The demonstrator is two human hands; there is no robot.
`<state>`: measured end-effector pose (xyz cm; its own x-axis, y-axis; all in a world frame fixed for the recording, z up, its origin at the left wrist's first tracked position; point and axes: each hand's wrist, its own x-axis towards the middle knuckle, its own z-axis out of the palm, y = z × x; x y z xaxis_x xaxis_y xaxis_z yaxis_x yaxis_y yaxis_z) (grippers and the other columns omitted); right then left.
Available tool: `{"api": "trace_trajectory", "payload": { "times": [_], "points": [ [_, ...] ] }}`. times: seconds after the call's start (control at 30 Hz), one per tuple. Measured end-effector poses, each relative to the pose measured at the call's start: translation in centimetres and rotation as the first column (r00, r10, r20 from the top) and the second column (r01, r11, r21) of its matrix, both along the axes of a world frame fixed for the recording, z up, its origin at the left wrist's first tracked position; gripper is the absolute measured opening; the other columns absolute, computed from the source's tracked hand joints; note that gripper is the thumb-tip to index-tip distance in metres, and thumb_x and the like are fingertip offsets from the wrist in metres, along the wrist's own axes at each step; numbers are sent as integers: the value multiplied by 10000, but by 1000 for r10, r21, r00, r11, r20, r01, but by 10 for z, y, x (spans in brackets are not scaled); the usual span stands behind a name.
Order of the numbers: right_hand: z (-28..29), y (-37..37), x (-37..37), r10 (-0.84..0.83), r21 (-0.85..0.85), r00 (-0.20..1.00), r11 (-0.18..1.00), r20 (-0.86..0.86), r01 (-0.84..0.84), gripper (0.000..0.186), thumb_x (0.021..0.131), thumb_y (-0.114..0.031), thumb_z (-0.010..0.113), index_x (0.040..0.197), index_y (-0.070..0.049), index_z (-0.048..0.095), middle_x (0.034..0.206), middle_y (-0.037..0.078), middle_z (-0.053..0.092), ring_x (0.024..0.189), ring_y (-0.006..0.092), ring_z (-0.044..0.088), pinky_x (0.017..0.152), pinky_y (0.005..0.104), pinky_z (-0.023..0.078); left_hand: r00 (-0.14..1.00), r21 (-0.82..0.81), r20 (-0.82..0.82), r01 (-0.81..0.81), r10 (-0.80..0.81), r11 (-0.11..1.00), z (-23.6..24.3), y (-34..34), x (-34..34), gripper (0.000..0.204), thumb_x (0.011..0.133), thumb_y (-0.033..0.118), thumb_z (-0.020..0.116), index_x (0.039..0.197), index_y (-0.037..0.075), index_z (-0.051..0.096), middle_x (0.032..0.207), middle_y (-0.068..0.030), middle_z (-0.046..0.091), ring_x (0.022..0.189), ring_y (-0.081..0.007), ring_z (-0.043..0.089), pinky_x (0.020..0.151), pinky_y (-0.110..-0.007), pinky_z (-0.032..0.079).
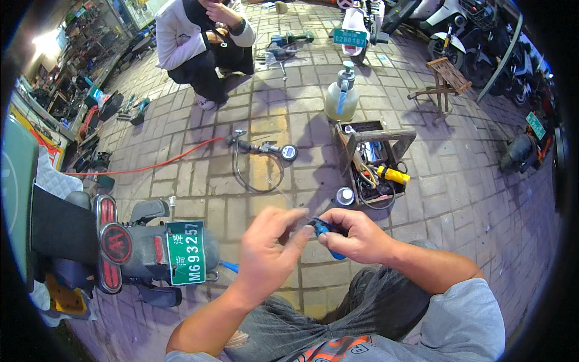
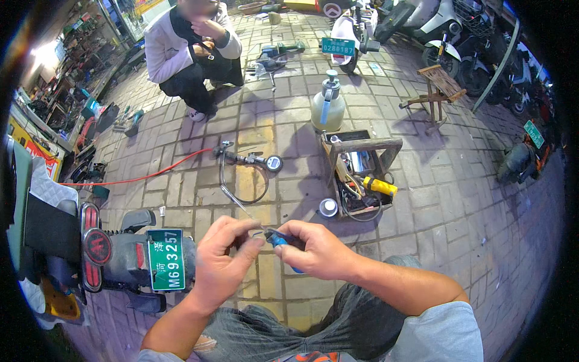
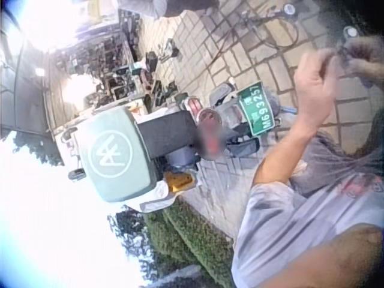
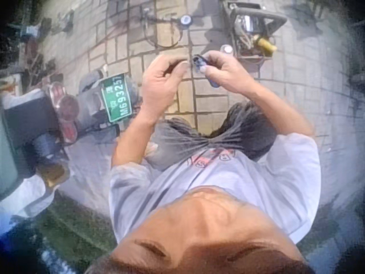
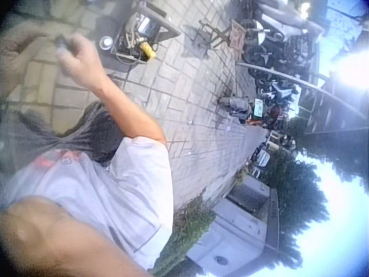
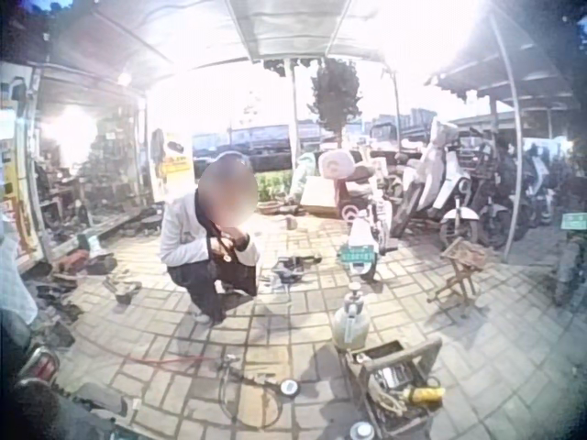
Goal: The person sits on the ground and uses a screwdriver to remove a small metal object from a scooter tire. They then use a can of lubricant and a metal tool to clean and adjust the tire valve area before reinserting the screwdriver to finish the repair.
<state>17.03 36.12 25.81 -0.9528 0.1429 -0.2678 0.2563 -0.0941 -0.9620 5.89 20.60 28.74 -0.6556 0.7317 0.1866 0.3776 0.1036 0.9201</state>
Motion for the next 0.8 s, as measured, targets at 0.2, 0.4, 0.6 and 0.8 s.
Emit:
{"api": "trace_trajectory", "payload": {
  "times": [0.2,0.4,0.6,0.8],
  "points": [
    [-9,0,-6,158,566,984,821,-85,-82,254,774,-190,634,916,14,583,818,186,598,754,317,590,677,400,467,882,-78,-466,41,-73,996,-1,1,-4,161,716,38,724,840,8,626,770,-108,504,686,-243,511,594,-343,430],
    [-55,47,-3,-89,550,990,835,105,17,315,793,-191,606,1001,28,519,847,178,613,781,288,604,697,392,477,970,-6,-238,-60,56,998,10,-4,-5,91,748,-17,684,800,-7,610,784,-74,570,693,-129,533,602,-252,438],
    [-4,24,-12,-25,9,985,1000,-171,27,237,836,-196,694,995,-27,644,741,-31,578,645,29,487,548,208,420,989,-81,12,150,-149,985,-4,-4,-5,109,786,-5,692,889,-24,661,798,-58,620,717,-105,560,623,-230,444],
    [-1,17,-11,93,-304,993,946,-75,-112,230,823,-195,718,979,-35,662,709,-18,593,605,46,508,534,212,425,942,78,305,118,-137,990,-11,2,-1,114,835,30,646,940,-4,673,877,-77,607,794,-151,578,694,-272,467]
  ]
}}
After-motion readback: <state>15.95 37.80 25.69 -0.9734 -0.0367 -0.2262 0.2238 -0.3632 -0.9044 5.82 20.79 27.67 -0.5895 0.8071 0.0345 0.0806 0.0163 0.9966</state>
